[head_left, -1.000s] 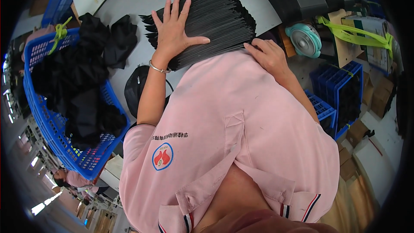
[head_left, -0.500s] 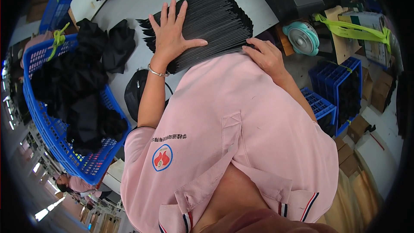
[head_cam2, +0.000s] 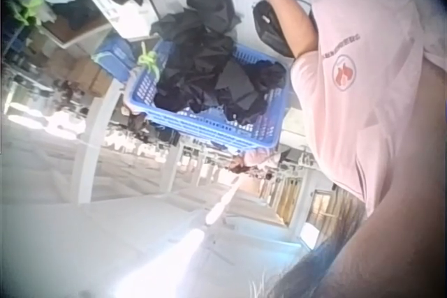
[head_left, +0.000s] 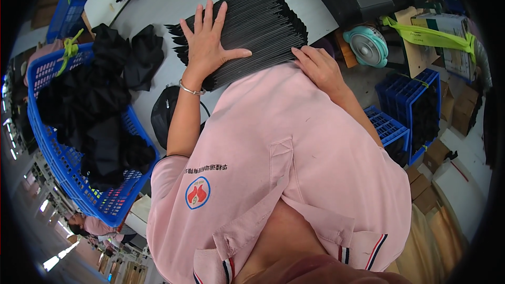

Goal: Organizing and stacking black accordion-style industrial parts on a table.

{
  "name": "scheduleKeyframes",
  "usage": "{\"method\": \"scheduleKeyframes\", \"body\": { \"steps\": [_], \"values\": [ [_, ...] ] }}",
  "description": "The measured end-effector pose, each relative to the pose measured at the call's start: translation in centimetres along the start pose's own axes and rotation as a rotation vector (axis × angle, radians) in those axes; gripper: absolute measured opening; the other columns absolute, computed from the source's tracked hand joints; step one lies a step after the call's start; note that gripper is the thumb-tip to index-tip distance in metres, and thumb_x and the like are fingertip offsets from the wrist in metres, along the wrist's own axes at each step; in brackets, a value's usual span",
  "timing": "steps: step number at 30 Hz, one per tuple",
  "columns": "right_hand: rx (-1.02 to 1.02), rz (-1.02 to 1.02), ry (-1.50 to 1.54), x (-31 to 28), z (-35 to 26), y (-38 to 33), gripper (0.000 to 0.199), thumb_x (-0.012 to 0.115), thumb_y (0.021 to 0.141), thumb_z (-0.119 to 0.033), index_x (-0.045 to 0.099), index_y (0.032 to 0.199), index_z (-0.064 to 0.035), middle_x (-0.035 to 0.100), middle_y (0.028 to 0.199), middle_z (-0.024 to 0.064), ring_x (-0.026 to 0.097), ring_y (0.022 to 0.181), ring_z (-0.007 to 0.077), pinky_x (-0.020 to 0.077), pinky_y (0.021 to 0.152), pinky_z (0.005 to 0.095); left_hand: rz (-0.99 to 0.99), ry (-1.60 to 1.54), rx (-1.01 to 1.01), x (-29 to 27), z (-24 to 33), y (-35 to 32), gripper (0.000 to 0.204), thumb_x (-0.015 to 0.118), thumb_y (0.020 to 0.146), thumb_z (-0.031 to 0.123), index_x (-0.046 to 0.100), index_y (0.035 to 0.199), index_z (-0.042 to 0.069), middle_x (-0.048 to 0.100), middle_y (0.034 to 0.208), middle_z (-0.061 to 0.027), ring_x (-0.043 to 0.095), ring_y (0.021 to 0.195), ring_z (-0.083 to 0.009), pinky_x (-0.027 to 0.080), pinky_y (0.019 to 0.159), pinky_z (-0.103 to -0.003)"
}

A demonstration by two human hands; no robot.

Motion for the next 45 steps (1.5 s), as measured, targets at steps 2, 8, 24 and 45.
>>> {"method": "scheduleKeyframes", "body": {
  "steps": [2,8,24,45],
  "values": [
    [0.010,-0.021,-0.003,0.18,-0.07,0.10,0.043,0.076,0.083,-0.008,0.068,0.125,-0.0016,0.066,0.110,0.0096,0.062,0.082,0.0253,0.0539,0.074,0.0333,0.000,0.002,0.002,0.01,0.01,0.04,0.132,0.076,0.058,0.084,0.032,0.163,0.018,0.025,0.169,-0.0178,0.018,0.157,-0.0402,0.003,0.118,-0.074],
    [0.057,-0.091,0.017,0.84,0.12,0.10,0.046,0.074,0.084,-0.007,0.066,0.129,-0.0003,0.064,0.111,0.0095,0.059,0.082,0.0257,0.0516,0.074,0.0341,0.001,0.000,0.006,0.05,-0.01,0.09,0.134,0.076,0.057,0.086,0.031,0.163,0.017,0.025,0.169,-0.0176,0.017,0.157,-0.0400,0.002,0.118,-0.074],
    [0.069,-0.055,-0.102,0.35,0.44,-0.53,0.042,0.072,0.080,-0.002,0.074,0.121,-0.0095,0.064,0.135,0.0137,0.061,0.080,0.0236,0.0533,0.074,0.0316,-0.001,-0.006,0.007,0.02,-0.05,0.13,0.134,0.077,0.058,0.084,0.030,0.164,0.018,0.024,0.170,-0.0170,0.016,0.158,-0.0400,0.002,0.118,-0.074],
    [0.109,-0.025,-0.114,0.63,0.81,0.23,0.035,0.080,0.081,-0.013,0.074,0.115,-0.0086,0.065,0.131,0.0132,0.061,0.079,0.0225,0.0533,0.074,0.0320,0.008,-0.002,-0.001,-0.17,-0.08,0.12,0.132,0.073,0.059,0.087,0.031,0.164,0.019,0.024,0.170,-0.0173,0.019,0.157,-0.0401,0.003,0.119,-0.072]
  ]
}}
Point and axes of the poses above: each hand's wrist, its own y-axis towards the middle knuckle, its own x-axis out of the palm, z = x × y, the point moved 10 cm from there along y, towards the middle knuckle
